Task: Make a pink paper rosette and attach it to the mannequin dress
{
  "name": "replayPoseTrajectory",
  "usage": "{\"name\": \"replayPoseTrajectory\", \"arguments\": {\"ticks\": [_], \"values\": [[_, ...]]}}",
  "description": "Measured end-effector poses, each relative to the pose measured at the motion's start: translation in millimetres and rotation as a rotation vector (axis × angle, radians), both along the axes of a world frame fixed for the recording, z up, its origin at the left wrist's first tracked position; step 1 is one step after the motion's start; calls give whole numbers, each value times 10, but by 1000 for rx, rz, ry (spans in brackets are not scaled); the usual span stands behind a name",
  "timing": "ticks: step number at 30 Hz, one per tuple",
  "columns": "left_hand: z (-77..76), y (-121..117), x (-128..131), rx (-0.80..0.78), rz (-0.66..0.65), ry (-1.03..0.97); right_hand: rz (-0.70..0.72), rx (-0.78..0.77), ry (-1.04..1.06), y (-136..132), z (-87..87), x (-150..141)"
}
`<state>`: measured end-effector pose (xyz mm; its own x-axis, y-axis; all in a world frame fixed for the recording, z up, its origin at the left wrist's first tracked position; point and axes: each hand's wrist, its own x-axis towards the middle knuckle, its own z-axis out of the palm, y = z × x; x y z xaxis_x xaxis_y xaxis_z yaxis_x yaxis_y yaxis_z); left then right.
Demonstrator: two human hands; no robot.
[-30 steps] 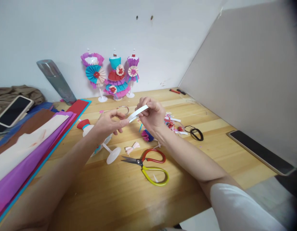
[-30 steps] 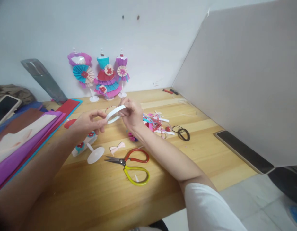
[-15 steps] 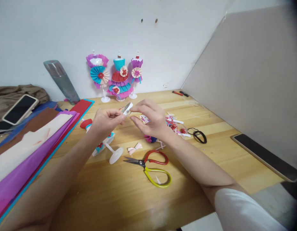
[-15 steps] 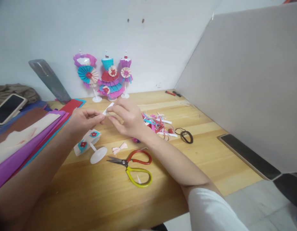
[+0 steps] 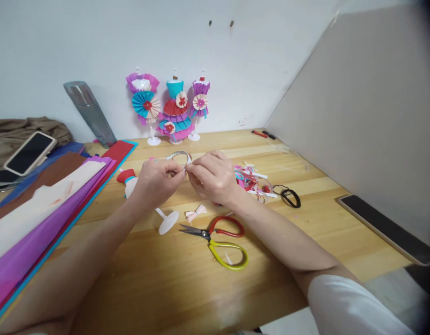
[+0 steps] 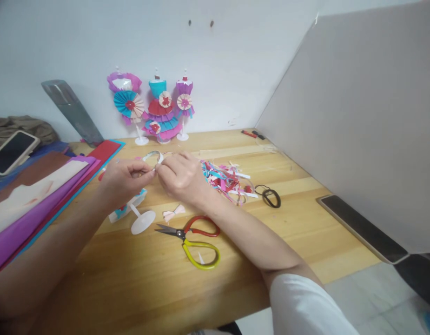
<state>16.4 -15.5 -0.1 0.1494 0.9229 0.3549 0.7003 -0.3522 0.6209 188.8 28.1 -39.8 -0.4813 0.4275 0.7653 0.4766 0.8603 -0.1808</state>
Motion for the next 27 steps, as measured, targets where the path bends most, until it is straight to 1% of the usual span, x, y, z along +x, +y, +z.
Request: {"name": "replayPoseTrajectory", "arguments": {"ticks": [2,3,4,6,9,11,12,13,14,15,16,17,19,20,21,23,24,25,27], "values": [[17,-15,17,8,-4,12,19,-55,59,-28,34,-7],[24,-18,20,3,-10,11,28,-109,116,-38,58,-9],[28,-15,17,-5,-19,8,37,-181,193,-39,84,-6],[30,8,-10,-30,-39,-7,39,-373,403,1,131,19],[30,85,-101,-120,-89,-77,15,-654,744,186,154,116],[39,146,-183,-193,-143,-153,-29,-735,917,351,132,208],[47,175,-225,-218,-174,-190,-38,-818,965,426,116,255],[55,200,-264,-234,-199,-222,-43,-915,976,490,104,300],[63,222,-300,-243,-218,-247,-38,-976,958,537,99,341],[68,239,-331,-242,-225,-266,-30,-1039,929,567,106,381],[71,253,-356,-234,-223,-271,-34,-1068,891,578,127,420],[71,262,-373,-214,-213,-263,-60,-1053,849,570,162,459],[62,272,-386,-128,-172,-206,-150,-958,713,493,259,539],[54,272,-385,-65,-147,-165,-200,-871,599,423,310,577],[45,272,-380,1,-125,-120,-170,-872,413,330,353,611],[24,269,-367,120,-99,-23,10,-947,-41,86,389,655],[12,270,-363,165,-98,30,80,-941,-274,-57,376,661],[-1,273,-361,201,-101,85,109,-894,-461,-207,343,658],[-32,286,-363,264,-108,193,123,-846,-692,-495,231,636]]}}
